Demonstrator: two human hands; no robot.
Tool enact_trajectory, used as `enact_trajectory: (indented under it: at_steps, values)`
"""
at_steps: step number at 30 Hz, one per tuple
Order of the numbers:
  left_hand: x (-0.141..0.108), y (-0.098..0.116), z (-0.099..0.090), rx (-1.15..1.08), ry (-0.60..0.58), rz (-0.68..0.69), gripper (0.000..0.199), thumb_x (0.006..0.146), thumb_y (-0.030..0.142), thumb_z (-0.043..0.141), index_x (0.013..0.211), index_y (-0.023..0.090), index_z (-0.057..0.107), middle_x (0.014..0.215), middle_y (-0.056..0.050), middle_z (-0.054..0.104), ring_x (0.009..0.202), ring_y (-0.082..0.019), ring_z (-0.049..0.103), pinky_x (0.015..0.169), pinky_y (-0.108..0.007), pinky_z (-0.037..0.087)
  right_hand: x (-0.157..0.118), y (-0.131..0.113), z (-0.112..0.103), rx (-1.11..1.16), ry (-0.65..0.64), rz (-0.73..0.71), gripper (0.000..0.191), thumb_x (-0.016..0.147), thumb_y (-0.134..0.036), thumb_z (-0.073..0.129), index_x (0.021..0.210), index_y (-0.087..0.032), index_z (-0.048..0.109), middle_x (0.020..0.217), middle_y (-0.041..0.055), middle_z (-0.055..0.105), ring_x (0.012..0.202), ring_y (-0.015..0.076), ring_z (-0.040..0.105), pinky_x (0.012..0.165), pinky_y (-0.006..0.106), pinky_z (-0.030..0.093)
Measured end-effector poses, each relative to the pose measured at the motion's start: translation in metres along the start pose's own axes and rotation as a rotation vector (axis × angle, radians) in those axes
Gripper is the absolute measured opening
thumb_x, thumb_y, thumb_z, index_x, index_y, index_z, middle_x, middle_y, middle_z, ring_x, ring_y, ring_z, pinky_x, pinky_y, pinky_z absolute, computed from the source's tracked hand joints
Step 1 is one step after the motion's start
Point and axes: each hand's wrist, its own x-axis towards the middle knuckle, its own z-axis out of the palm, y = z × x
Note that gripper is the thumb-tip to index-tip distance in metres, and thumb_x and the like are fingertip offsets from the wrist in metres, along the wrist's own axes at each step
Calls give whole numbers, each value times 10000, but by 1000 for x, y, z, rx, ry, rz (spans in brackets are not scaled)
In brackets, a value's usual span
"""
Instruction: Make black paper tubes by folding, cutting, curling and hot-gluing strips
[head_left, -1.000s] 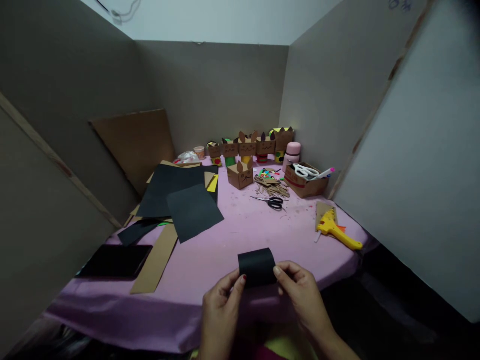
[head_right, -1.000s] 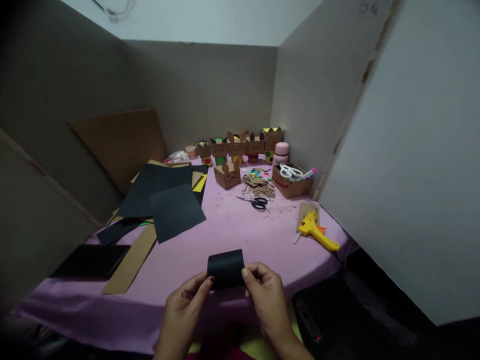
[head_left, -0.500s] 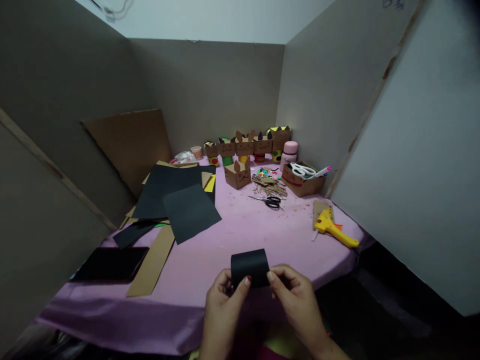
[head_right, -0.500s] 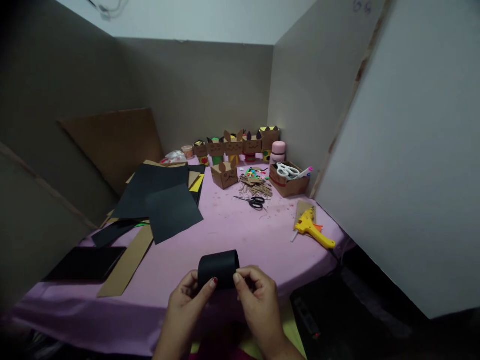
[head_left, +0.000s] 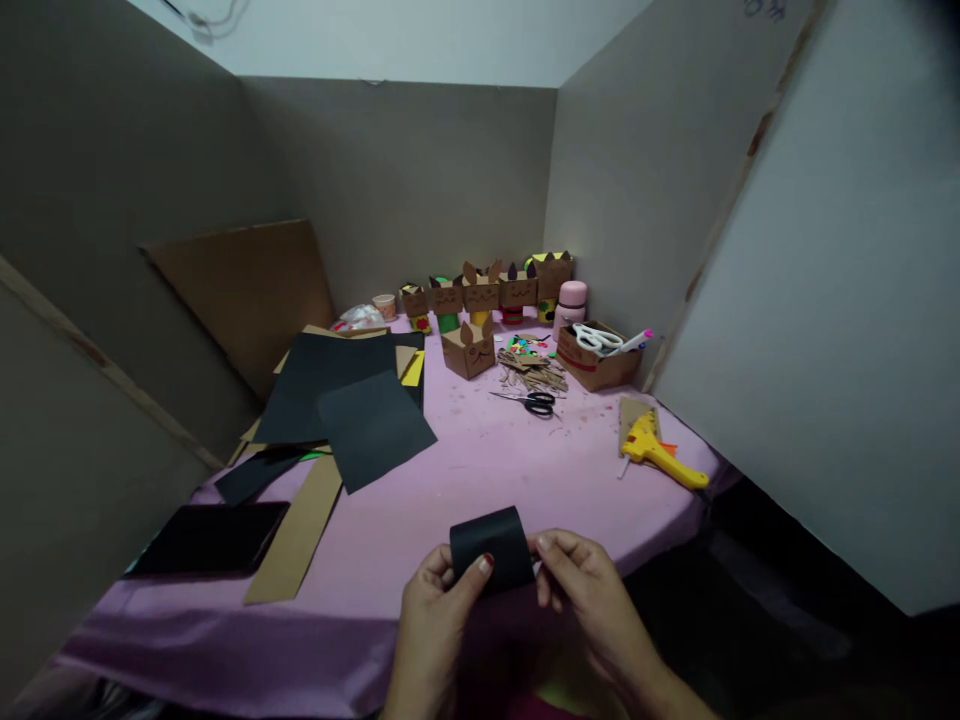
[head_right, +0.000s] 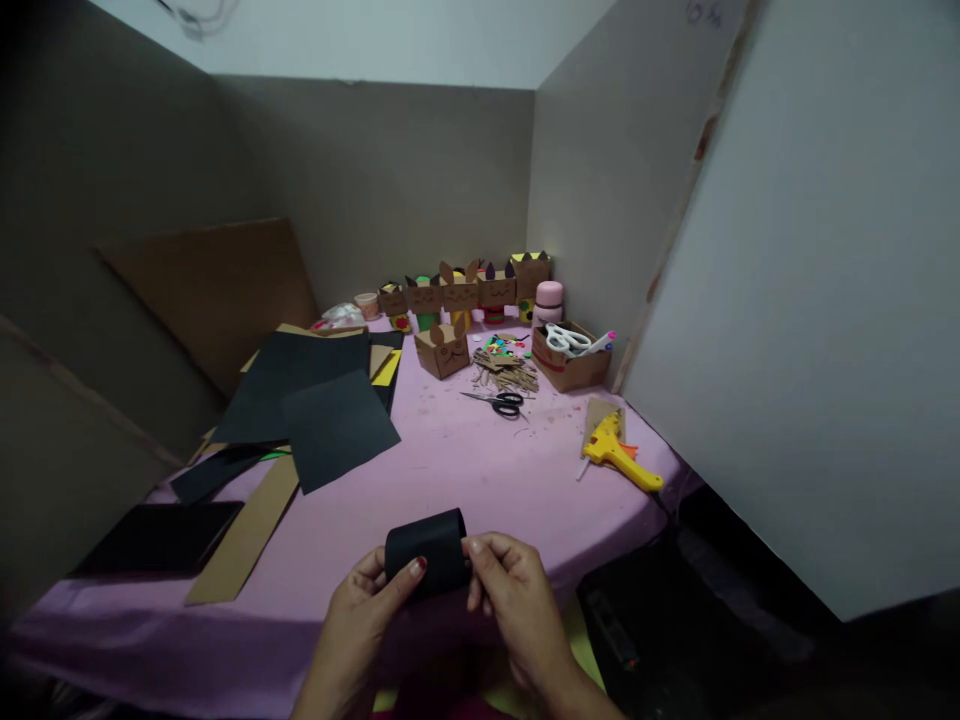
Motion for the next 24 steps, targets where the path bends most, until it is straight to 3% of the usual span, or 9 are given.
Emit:
enact_trajectory:
  at_steps: [4,9,13,20,24]
  values:
    - [1,0,-1,-32,-16,-7,305,548,287,788,765,141,630,650,-30,711,590,-192,650,576,-295,499,-4,-1,-1,-68,7,-35,424,811,-491,516,909,-110,674,457,-43,469,431,90,383,459,206,303]
    - [-1,0,2,44,52,93,278,549,305,787,714,143,633,657,-27,707,593,-175,630,581,-269,496,-11,-3,0,-293,-40,-287,323,858,-358,480,1063,-168,643,834,66,624,643,155,551,594,262,444]
    - [-8,1,5,116,85,192,260,562,291,779,735,141,655,699,-29,701,657,-170,614,597,-234,478,-14,-3,1,-406,-49,-378,319,875,-264,445,1140,-182,601,905,82,616,771,180,568,706,285,461]
    - [-15,-2,3,178,120,216,239,594,327,761,721,158,650,656,-2,671,599,-148,571,560,-222,463,-16,-1,4,-294,-60,-315,327,876,-290,433,1136,-171,592,895,70,592,627,137,544,611,263,466]
    - [-15,-3,3,205,145,229,239,600,341,756,714,161,649,634,5,662,580,-147,566,561,-228,465,-16,-5,5,-218,18,-197,362,855,-351,466,1124,-141,584,917,91,621,606,135,561,597,260,468]
